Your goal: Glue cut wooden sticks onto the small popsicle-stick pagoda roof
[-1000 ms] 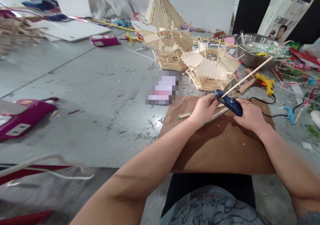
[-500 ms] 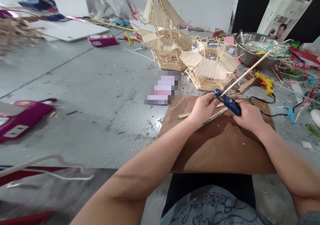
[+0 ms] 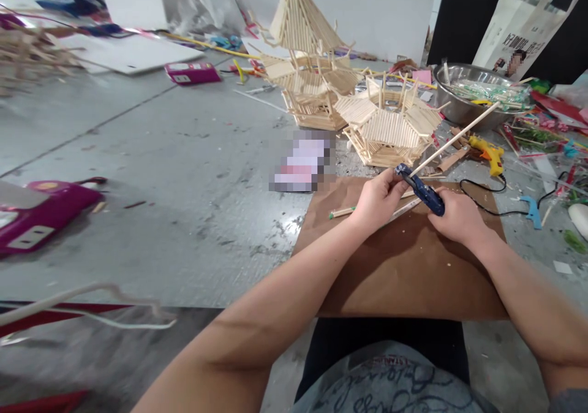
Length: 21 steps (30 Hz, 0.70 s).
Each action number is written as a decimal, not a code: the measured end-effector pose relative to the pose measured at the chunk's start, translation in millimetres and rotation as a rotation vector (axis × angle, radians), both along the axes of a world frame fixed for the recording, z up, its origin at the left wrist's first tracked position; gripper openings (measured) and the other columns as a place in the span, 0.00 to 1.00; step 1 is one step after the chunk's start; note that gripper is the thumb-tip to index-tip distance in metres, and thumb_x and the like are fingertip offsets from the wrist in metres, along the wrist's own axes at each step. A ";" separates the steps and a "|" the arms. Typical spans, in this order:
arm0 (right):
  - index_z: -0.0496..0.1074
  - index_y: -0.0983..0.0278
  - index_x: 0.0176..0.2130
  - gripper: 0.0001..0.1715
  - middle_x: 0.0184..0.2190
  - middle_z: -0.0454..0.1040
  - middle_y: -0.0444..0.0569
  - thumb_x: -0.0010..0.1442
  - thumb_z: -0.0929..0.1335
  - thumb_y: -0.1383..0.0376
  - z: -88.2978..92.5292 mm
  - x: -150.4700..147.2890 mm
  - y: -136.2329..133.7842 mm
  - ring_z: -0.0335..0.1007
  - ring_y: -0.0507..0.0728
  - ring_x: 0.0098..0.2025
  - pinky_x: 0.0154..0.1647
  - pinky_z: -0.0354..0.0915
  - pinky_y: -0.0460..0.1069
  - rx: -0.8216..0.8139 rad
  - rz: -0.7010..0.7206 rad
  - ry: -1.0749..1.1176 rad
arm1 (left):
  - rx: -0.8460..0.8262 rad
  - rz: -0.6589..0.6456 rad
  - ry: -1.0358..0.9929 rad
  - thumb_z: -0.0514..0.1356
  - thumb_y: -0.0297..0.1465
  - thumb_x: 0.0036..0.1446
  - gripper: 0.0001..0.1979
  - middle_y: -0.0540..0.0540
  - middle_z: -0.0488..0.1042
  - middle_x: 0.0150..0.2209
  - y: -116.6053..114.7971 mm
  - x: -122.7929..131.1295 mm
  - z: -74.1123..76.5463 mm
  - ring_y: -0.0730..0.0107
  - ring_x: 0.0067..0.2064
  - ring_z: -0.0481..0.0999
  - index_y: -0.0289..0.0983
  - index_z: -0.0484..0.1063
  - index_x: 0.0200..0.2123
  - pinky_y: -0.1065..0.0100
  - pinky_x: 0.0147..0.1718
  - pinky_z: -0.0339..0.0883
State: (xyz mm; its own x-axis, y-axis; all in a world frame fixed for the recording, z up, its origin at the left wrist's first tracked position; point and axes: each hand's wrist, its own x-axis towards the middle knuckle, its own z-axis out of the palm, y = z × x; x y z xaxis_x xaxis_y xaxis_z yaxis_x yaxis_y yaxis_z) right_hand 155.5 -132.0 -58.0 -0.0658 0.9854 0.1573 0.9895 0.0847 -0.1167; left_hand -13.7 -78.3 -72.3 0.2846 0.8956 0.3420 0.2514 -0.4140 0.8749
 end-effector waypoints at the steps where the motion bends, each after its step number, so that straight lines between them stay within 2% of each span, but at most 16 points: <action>1: 0.68 0.64 0.40 0.17 0.30 0.77 0.52 0.48 0.64 0.63 -0.3 0.0 0.2 0.73 0.62 0.34 0.33 0.65 0.52 0.007 -0.001 0.002 | 0.014 0.006 -0.008 0.55 0.29 0.54 0.06 0.46 0.75 0.29 0.4 0.0 -1.3 0.71 0.31 0.72 0.33 0.69 0.31 0.73 0.32 0.64; 5: 0.67 0.63 0.42 0.19 0.33 0.76 0.52 0.48 0.64 0.63 -1.7 1.7 0.8 0.73 0.62 0.35 0.34 0.65 0.52 0.012 0.022 0.045 | 0.085 0.004 0.002 0.54 0.30 0.55 0.08 0.48 0.75 0.27 0.4 -0.7 -1.0 0.72 0.30 0.71 0.33 0.71 0.30 0.75 0.30 0.62; 9: 0.67 0.64 0.42 0.19 0.35 0.76 0.53 0.48 0.63 0.63 -1.3 4.0 0.1 0.73 0.62 0.36 0.36 0.66 0.54 0.011 0.052 0.113 | 0.081 -0.082 -0.049 0.53 0.33 0.56 0.12 0.48 0.75 0.27 -0.8 -1.9 3.4 0.71 0.32 0.72 0.33 0.73 0.30 0.74 0.32 0.63; 17: 0.66 0.64 0.47 0.26 0.40 0.75 0.54 0.46 0.64 0.63 -3.6 5.8 0.0 0.71 0.63 0.41 0.42 0.66 0.55 0.067 0.075 0.192 | -0.121 -0.241 -0.207 0.56 0.45 0.54 0.19 0.46 0.75 0.31 -0.9 -3.6 9.2 0.68 0.35 0.73 0.33 0.73 0.30 0.68 0.38 0.66; 21: 0.64 0.63 0.48 0.27 0.41 0.74 0.53 0.46 0.64 0.64 -6.6 8.4 1.6 0.71 0.62 0.43 0.44 0.65 0.55 0.081 0.092 0.215 | -0.215 -0.303 -0.302 0.59 0.50 0.48 0.22 0.48 0.72 0.25 -2.7 -2.9 13.5 0.70 0.32 0.71 0.35 0.72 0.25 0.70 0.32 0.66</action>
